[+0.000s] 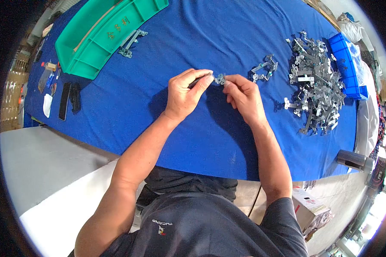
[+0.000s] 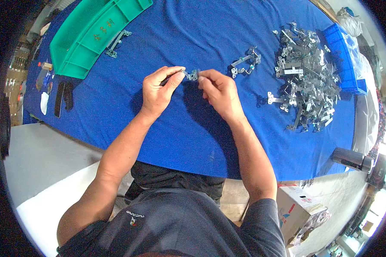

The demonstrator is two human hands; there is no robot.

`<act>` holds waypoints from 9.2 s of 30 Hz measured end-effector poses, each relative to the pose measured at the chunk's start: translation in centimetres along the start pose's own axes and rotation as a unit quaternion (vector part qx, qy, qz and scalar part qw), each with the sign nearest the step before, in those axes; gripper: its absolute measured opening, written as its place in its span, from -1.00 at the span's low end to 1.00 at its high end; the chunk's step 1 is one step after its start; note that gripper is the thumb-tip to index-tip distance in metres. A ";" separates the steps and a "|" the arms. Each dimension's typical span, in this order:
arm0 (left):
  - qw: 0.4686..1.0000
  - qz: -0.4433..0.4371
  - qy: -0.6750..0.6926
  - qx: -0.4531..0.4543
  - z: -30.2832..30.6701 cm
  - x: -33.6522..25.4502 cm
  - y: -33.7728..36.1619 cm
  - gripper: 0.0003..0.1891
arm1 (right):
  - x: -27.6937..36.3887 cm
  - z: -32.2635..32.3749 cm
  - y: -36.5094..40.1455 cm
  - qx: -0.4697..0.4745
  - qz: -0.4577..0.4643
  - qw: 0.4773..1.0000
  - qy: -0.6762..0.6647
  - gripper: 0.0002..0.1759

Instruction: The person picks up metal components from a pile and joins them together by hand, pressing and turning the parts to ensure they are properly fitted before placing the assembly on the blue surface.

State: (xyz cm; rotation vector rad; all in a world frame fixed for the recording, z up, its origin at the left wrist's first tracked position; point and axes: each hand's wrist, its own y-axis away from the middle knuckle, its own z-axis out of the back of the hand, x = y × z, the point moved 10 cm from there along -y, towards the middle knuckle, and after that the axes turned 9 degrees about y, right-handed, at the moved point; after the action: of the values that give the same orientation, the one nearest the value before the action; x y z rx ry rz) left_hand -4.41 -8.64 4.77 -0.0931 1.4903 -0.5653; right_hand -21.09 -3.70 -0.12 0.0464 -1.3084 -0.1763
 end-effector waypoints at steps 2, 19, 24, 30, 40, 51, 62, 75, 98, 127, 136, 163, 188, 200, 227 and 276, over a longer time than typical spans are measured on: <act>1.000 0.007 0.009 -0.001 0.0 0.1 0.0 -0.86 | 0.4 -0.2 0.1 0.008 0.007 0.999 0.041 -0.76; 0.997 -0.030 -0.048 0.060 -1.4 -0.8 0.0 -0.84 | 0.0 -0.4 -0.4 0.022 0.040 0.997 -0.054 -0.79; 0.994 -0.061 -0.056 0.077 -2.0 -0.8 0.3 -0.84 | 0.5 -0.5 -0.4 0.040 0.039 0.994 -0.089 -0.78; 0.993 -0.060 -0.060 0.079 -2.0 -0.9 0.3 -0.85 | 0.2 1.0 -0.4 -0.064 0.049 0.988 -0.133 -0.78; 0.999 -0.023 -0.036 0.027 -0.5 -0.6 0.0 -0.85 | 0.0 -0.2 0.0 -0.001 0.008 0.999 0.040 -0.77; 0.999 -0.013 -0.040 0.024 -0.3 -0.5 -0.2 -0.85 | 0.2 -0.1 0.0 -0.006 0.006 0.997 0.073 -0.78; 1.000 -0.012 -0.022 -0.001 0.1 -0.2 -0.1 -0.85 | -0.2 0.0 -0.1 -0.013 0.001 0.997 0.074 -0.78; 0.999 0.004 -0.026 0.035 -0.5 0.0 -0.1 -0.84 | -0.3 -0.1 -0.2 -0.013 0.011 0.999 0.046 -0.79; 0.993 -0.025 -0.053 0.103 -2.1 -0.4 0.3 -0.84 | -0.8 1.4 -0.6 -0.079 0.036 0.988 -0.127 -0.74; 0.990 -0.041 -0.064 0.116 -2.4 -0.9 0.4 -0.84 | -0.6 0.8 -0.5 -0.048 0.028 0.993 -0.104 -0.78; 1.000 -0.002 -0.013 0.018 -0.4 -0.1 0.0 -0.85 | -0.2 -0.2 -0.1 0.004 0.005 0.999 0.040 -0.77; 0.999 -0.009 -0.031 0.017 -0.1 -0.4 -0.1 -0.84 | 0.1 0.1 -0.2 -0.013 0.020 0.998 0.055 -0.77; 0.999 -0.007 -0.022 0.034 -0.5 -0.4 -0.1 -0.85 | 0.1 -0.3 -0.2 0.015 0.016 0.999 0.039 -0.80; 0.994 -0.049 -0.045 0.085 -1.9 -0.8 0.2 -0.85 | -0.1 -0.2 -0.5 0.028 0.028 0.998 -0.051 -0.71; 0.994 -0.038 -0.046 0.089 -1.9 -0.5 0.2 -0.83 | 0.0 0.1 -0.5 0.022 0.018 0.997 -0.072 -0.75; 0.997 -0.018 -0.039 0.063 -1.4 -0.4 0.0 -0.84 | -0.3 -0.1 -0.5 0.012 0.016 0.998 -0.056 -0.75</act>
State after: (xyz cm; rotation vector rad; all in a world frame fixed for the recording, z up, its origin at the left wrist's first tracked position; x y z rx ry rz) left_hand -5.73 -8.05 4.95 -0.0429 1.3761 -0.6754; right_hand -21.14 -4.14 -0.52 0.0361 -1.4215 -0.1371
